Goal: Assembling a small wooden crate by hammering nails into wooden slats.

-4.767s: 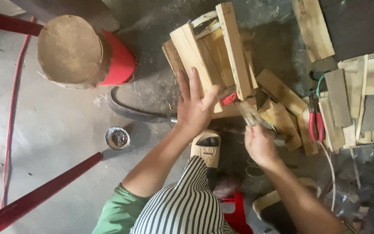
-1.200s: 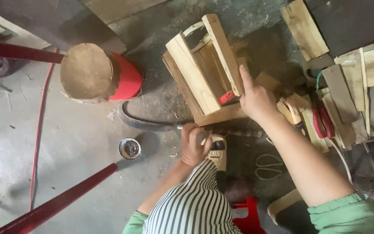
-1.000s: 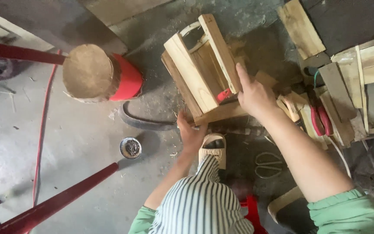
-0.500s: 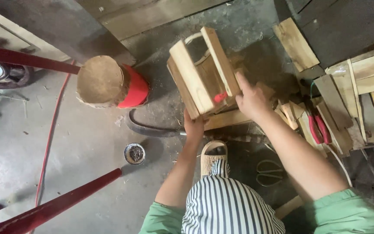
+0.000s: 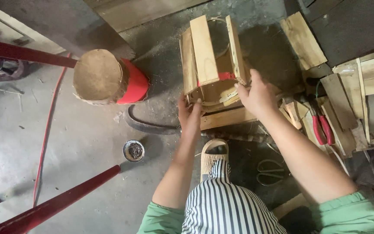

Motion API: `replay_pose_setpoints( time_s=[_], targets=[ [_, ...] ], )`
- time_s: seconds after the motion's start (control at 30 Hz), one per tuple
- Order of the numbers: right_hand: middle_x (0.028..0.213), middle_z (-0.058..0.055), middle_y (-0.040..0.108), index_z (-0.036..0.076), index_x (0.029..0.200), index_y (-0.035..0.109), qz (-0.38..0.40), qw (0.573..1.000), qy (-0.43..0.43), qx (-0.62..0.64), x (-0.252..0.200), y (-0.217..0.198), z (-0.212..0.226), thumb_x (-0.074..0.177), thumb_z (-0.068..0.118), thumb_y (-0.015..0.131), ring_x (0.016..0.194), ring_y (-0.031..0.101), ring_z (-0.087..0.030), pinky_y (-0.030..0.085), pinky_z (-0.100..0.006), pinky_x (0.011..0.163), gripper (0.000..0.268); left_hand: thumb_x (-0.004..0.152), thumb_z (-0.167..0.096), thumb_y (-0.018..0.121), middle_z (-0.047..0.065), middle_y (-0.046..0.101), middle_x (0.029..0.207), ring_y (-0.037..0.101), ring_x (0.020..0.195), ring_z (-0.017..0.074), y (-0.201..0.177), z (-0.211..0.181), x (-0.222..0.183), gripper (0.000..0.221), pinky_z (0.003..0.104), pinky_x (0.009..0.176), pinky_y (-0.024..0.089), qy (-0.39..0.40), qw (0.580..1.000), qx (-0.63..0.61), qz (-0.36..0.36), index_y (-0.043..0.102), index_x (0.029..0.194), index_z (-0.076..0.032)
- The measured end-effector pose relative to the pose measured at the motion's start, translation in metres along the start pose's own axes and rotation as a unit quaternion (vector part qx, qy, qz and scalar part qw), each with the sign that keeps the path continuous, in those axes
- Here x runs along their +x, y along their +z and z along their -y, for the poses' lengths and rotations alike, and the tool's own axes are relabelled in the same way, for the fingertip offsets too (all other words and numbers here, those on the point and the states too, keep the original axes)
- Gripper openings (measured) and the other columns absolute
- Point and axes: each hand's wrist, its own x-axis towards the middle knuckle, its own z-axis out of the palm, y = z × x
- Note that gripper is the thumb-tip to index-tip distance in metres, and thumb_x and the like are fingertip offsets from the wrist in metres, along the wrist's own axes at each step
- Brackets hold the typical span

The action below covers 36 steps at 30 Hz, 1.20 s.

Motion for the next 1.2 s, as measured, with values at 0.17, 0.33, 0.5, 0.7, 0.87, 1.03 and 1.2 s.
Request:
replay_pose_setpoints(
  time_s=[0.17,0.33,0.5,0.7,0.87,1.03,1.2],
  targets=[
    [0.118,-0.035,0.067,0.011,0.152,0.046,0.002,1.000,0.023,-0.010,0.002,-0.003,0.009,0.095,0.040,0.063,0.114,0.064,-0.053,0.050,-0.061,0.099,0.066,0.091,-0.026,0.076,0.044,0.022,0.150,0.036,0.139,0.0581,0.010,0.031,0.011,0.105,0.068,0.107,0.043,-0.070,0.995,-0.065,-0.039,0.001,0.157,0.006],
    [0.112,-0.036,0.067,0.003,0.147,0.048,-0.015,0.999,0.001,-0.038,0.015,0.010,-0.007,0.095,0.039,0.060,0.110,0.065,-0.056,0.050,-0.063,0.095,0.064,0.107,-0.032,0.053,0.044,0.038,0.140,0.048,0.129,0.0566,0.015,0.025,0.007,0.079,0.066,0.101,0.050,-0.134,0.982,-0.129,0.030,0.009,0.155,0.012],
    [0.103,-0.037,0.067,-0.004,0.136,0.053,-0.065,0.995,-0.043,-0.062,0.028,0.036,-0.029,0.094,0.037,0.062,0.104,0.065,-0.056,0.051,-0.063,0.089,0.059,0.107,-0.027,0.052,0.036,0.059,0.122,0.069,0.105,0.0442,0.011,0.047,0.024,0.060,0.048,0.083,0.063,-0.118,0.985,-0.122,-0.006,0.035,0.144,0.017],
    [0.092,-0.038,0.067,-0.003,0.116,0.056,-0.106,0.991,-0.073,-0.044,0.027,0.044,-0.034,0.093,0.032,0.065,0.095,0.067,-0.058,0.051,-0.064,0.082,0.043,0.103,-0.027,0.059,0.032,0.062,0.127,0.067,0.114,0.0440,0.013,0.027,0.024,0.054,0.056,0.093,0.059,-0.082,0.994,-0.077,-0.001,0.046,0.143,0.008],
    [0.081,-0.033,0.066,0.001,0.109,0.056,-0.157,0.975,-0.125,-0.093,0.033,0.061,-0.048,0.090,0.037,0.067,0.089,0.066,-0.056,0.051,-0.062,0.076,0.042,0.101,-0.037,0.064,0.038,0.051,0.134,0.063,0.118,0.0465,0.010,0.028,0.033,0.080,0.057,0.097,0.057,-0.118,0.988,-0.095,-0.002,0.030,0.148,0.018],
    [0.085,-0.031,0.066,0.003,0.114,0.054,-0.155,0.978,-0.110,-0.084,0.039,0.072,-0.055,0.090,0.039,0.068,0.092,0.065,-0.056,0.051,-0.060,0.077,0.045,0.105,-0.036,0.055,0.032,0.059,0.119,0.070,0.106,0.0363,0.004,0.037,0.044,0.071,0.045,0.085,0.064,-0.145,0.989,-0.042,-0.015,0.034,0.145,0.019],
    [0.080,-0.031,0.069,0.001,0.115,0.053,-0.136,0.983,-0.105,-0.059,0.039,0.062,-0.051,0.094,0.036,0.067,0.085,0.068,-0.056,0.053,-0.061,0.074,0.043,0.110,-0.029,0.045,0.035,0.054,0.131,0.062,0.119,0.0462,-0.004,0.036,0.036,0.061,0.058,0.098,0.059,-0.102,0.992,-0.030,0.068,0.030,0.149,0.015]
  ],
)
